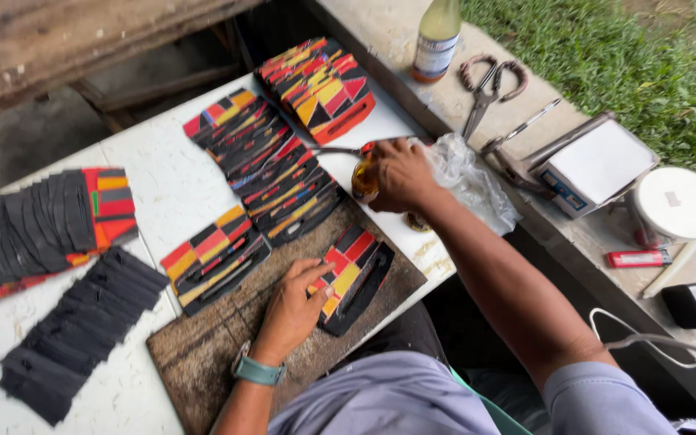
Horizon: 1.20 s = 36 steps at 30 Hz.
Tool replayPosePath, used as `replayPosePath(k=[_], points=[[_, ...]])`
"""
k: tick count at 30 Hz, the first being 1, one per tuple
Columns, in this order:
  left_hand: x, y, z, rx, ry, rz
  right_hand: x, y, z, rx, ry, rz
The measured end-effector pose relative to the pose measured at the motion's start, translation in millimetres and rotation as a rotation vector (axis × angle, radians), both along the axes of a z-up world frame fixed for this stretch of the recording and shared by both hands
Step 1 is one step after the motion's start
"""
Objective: The person repeatedly dips a small stone into a jar of yellow adhesive and rubs it along the edges of small patterned fabric pieces on a wooden board. They handle each piece one at a time, applying glue to the edges and placing the pieces back on the table.
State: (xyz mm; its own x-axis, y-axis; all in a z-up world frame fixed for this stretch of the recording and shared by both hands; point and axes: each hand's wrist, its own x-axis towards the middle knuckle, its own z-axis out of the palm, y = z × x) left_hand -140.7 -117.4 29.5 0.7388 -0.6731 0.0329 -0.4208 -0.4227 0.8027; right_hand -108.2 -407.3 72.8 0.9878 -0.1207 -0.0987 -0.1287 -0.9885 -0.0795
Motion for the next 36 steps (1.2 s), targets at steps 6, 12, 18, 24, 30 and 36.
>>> replayPosePath(k=[6, 12, 18, 24, 30, 36], points=[[1.3, -1.6, 2.6, 0.053, 0.060, -0.019, -10.8, -4.1, 8.0, 0.140, -0.028, -0.047], [2.2, -3.0, 2.7, 0.087, 0.057, -0.029, -44.9, -4.6, 28.7, 0.152, -0.199, -0.036], [0.7, -3.2, 2.3, 0.098, 0.075, -0.015, -65.9, 3.9, 34.6, 0.368, -0.301, 0.057], [5.6, 1.9, -10.2, -0.002, 0.031, -0.058, -122.8, 36.4, 20.1, 1.238, -0.187, 0.008], [4.3, 3.4, -13.3, -0.021, -0.024, -0.071, -178.8, 50.8, 7.6, 1.457, 0.355, -0.193], [4.4, 3.9, -10.0, -0.004, -0.004, -0.080, -173.6, 50.4, -6.2, 1.419, 0.362, -0.220]])
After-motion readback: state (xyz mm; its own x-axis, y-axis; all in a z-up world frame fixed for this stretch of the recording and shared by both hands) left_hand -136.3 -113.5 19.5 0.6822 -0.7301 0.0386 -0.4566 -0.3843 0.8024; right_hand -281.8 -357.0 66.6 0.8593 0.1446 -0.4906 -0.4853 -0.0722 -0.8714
